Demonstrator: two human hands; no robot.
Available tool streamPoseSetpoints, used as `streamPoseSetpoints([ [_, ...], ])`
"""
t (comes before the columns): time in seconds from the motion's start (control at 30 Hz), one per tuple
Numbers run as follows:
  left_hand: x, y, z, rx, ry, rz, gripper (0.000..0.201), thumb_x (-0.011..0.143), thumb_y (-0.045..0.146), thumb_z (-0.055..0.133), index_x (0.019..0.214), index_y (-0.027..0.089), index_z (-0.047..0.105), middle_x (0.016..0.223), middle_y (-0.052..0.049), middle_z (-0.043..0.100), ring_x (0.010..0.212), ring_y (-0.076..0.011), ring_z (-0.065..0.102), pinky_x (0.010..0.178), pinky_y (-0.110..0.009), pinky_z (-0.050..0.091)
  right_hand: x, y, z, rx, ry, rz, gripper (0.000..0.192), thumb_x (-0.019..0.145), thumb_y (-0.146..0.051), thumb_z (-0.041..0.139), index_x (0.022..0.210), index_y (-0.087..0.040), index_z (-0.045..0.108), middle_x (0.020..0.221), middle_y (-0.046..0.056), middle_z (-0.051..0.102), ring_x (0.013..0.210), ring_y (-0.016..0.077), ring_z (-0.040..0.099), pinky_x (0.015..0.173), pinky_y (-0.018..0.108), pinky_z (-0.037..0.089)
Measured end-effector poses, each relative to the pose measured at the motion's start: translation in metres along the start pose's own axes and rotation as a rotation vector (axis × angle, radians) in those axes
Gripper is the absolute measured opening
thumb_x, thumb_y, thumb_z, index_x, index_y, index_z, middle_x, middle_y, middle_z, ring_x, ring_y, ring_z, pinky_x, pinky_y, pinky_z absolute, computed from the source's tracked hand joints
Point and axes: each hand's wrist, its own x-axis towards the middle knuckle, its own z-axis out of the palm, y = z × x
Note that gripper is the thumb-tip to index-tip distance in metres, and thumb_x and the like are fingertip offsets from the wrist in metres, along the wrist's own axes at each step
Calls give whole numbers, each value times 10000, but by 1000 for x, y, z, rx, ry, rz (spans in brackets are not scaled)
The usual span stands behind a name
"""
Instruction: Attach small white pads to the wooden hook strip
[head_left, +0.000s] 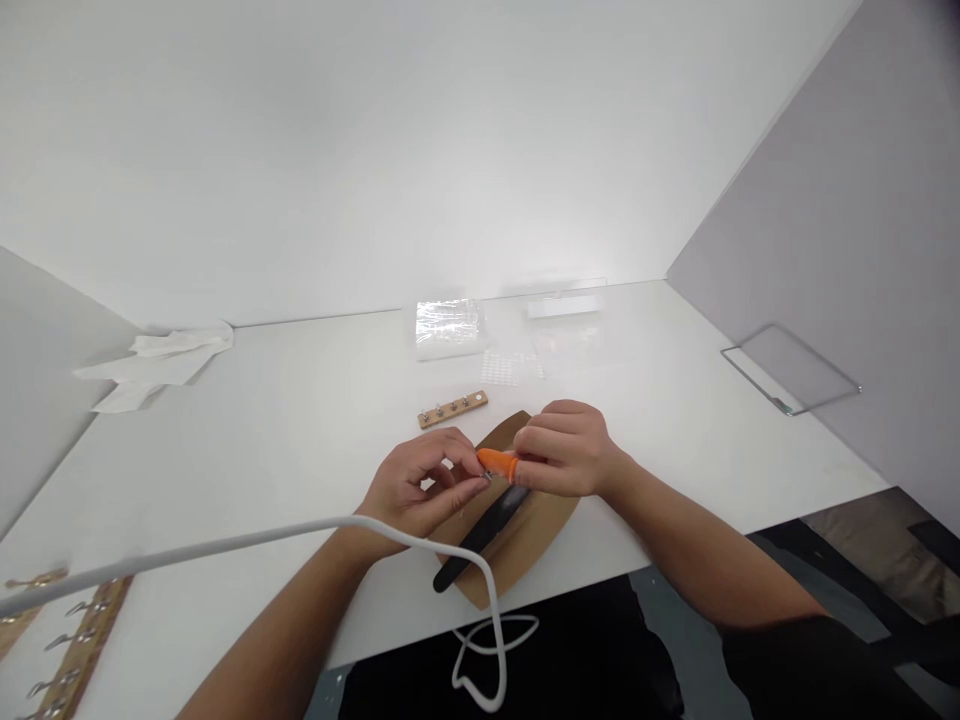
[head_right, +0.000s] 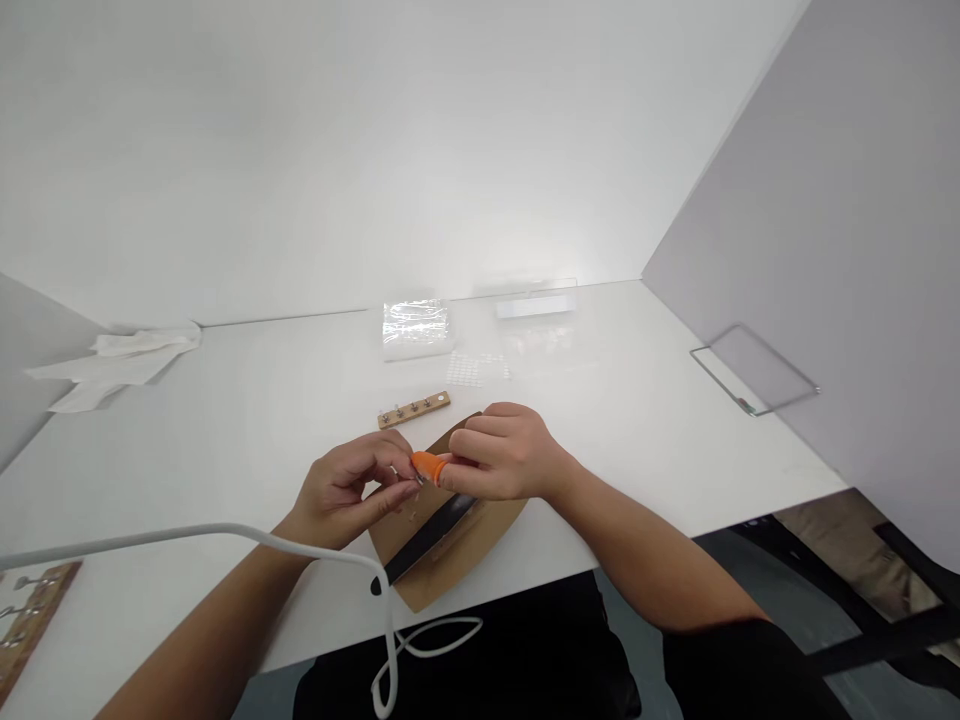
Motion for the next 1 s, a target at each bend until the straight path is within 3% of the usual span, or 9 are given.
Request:
streamPoseSetpoints([
  [0.33, 2, 4, -3, 127, -53, 40, 71, 1022, 186, 595, 965, 187, 639, 861, -47, 670, 740, -135, 611, 666, -260, 564, 1, 0, -1, 4, -28, 0, 325, 915, -130, 748, 660, -205, 562, 656, -61, 570, 595, 86, 424, 547, 281, 285],
  [0.53, 1, 2, 4, 230, 93, 123, 91, 965, 105, 634, 959, 195, 647, 944, -62, 679, 847, -152, 632, 620, -234, 567, 4, 0, -1, -15, -24, 38, 276, 927, -126, 741, 699, -218, 615, 655, -76, 566, 583, 68, 436, 552, 265, 304],
  [0.73, 1, 0, 8, 362, 246, 297, 211, 873, 22, 697, 999, 190, 676, 954, -56, 696, 733, -116, 620, 528, -204, 537, 4, 0, 0, -9, -27, 27, 179, 954, -161, 740, 801, -232, 682, 665, -76, 563, 562, 66, 426, 546, 282, 284],
  [0.87, 4, 4, 10, 451, 297, 389, 258, 846, -16, 712, 999, 188, 669, 959, -39, 718, 660, -82, 623, 523, -189, 548, 1, 0, 1, -33, -35, 47, 73, 967, -239, 763, 909, -242, 719, 672, -77, 584, 566, 64, 446, 541, 287, 279],
  [1.0, 6, 7, 11, 541, 317, 401, 252, 854, 12, 734, 997, 205, 659, 974, -22, 766, 710, -98, 706, 585, -195, 598, -3, 0, 4, -18, -58, 82, 52, 978, -247, 756, 940, -237, 721, 652, -82, 590, 547, 64, 441, 543, 288, 291],
])
